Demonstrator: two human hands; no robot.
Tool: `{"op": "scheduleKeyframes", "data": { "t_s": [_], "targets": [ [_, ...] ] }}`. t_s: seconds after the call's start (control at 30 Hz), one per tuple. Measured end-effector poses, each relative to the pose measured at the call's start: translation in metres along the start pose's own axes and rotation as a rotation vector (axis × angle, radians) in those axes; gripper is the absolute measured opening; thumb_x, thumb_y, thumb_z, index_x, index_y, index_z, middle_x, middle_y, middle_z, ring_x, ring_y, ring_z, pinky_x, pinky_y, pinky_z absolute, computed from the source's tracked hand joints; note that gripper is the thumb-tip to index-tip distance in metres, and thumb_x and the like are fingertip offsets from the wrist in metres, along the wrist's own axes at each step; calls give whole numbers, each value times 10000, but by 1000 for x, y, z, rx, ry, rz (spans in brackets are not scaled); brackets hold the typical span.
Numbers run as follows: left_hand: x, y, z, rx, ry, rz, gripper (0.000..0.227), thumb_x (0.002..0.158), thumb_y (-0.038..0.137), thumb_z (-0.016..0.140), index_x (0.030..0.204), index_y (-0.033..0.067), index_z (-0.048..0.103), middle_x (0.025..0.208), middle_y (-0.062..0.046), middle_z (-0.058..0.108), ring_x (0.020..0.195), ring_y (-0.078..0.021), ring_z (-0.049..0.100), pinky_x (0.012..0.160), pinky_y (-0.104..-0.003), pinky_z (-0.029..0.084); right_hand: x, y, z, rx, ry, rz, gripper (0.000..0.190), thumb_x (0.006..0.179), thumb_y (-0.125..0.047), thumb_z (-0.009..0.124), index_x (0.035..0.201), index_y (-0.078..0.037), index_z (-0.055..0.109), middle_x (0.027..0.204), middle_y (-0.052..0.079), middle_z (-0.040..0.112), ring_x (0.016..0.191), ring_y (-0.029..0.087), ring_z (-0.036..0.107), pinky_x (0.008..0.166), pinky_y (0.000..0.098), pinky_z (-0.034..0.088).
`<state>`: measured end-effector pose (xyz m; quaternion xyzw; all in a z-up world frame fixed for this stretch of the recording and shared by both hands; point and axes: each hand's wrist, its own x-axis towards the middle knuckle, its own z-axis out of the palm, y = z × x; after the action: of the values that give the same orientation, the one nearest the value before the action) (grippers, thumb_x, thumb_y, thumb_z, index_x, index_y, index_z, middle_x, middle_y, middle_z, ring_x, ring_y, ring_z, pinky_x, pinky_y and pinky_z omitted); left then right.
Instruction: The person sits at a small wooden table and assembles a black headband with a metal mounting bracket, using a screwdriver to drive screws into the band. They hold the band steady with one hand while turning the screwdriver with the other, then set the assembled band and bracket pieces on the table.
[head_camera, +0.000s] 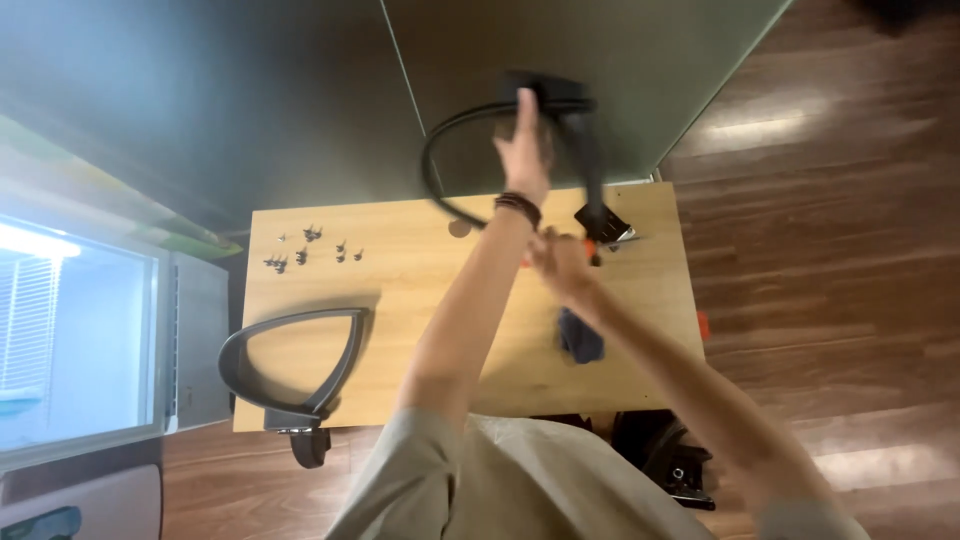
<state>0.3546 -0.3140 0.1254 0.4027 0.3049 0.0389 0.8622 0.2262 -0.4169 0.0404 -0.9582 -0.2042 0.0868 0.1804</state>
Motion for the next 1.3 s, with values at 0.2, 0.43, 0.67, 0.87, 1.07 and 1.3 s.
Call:
{"op": "scheduleKeyframes", "data": {
  "t_s": [0.2,0.43,0.67,0.87,1.07,1.3],
  "targets": [
    [54,-7,-100,-307,58,-31,656,830,545,794,1109,-19,609,968,-129,692,791,-272,716,658,-422,633,-39,-75,17,-367,-192,-357,655,864,66,674,1484,-60,505,1225,109,593,1022,231,631,720,273,600],
    [-37,43,-175,-246,-65,-90,568,895,575,655,1152,71,610,882,-82,679,727,-195,678,660,-329,586,-94,25,0,404,-193,-150,373,888,-239,747,1241,-169,648,1080,108,714,953,299,707,805,420,565],
    [-110,76,-156,178,-420,-108,830,959,767,279,1296,66,569,825,-66,669,568,-139,630,525,-264,519,1,212,37,-93,38,33,507,836,-161,769,1315,-127,608,1237,123,641,974,354,692,821,463,565],
    [-122,89,-156,271,-382,-99,872,944,771,208,1339,65,532,916,-79,683,577,-149,657,532,-269,556,19,238,57,-434,-129,-77,667,789,-163,784,1413,-180,548,1466,139,514,912,319,695,701,440,599],
    [-134,102,-156,280,-361,-135,818,938,758,246,1323,96,532,935,-74,664,580,-158,668,513,-272,548,20,283,81,-539,-72,-209,514,870,-80,712,1361,-166,587,1408,47,578,1034,259,702,711,372,615],
    [-129,92,-176,339,-258,-196,792,950,750,305,1218,58,580,889,-77,661,566,-163,675,469,-263,514,22,256,60,-572,-164,-269,526,784,-149,753,1287,-146,601,1194,21,614,986,224,696,647,364,611]
  ]
}}
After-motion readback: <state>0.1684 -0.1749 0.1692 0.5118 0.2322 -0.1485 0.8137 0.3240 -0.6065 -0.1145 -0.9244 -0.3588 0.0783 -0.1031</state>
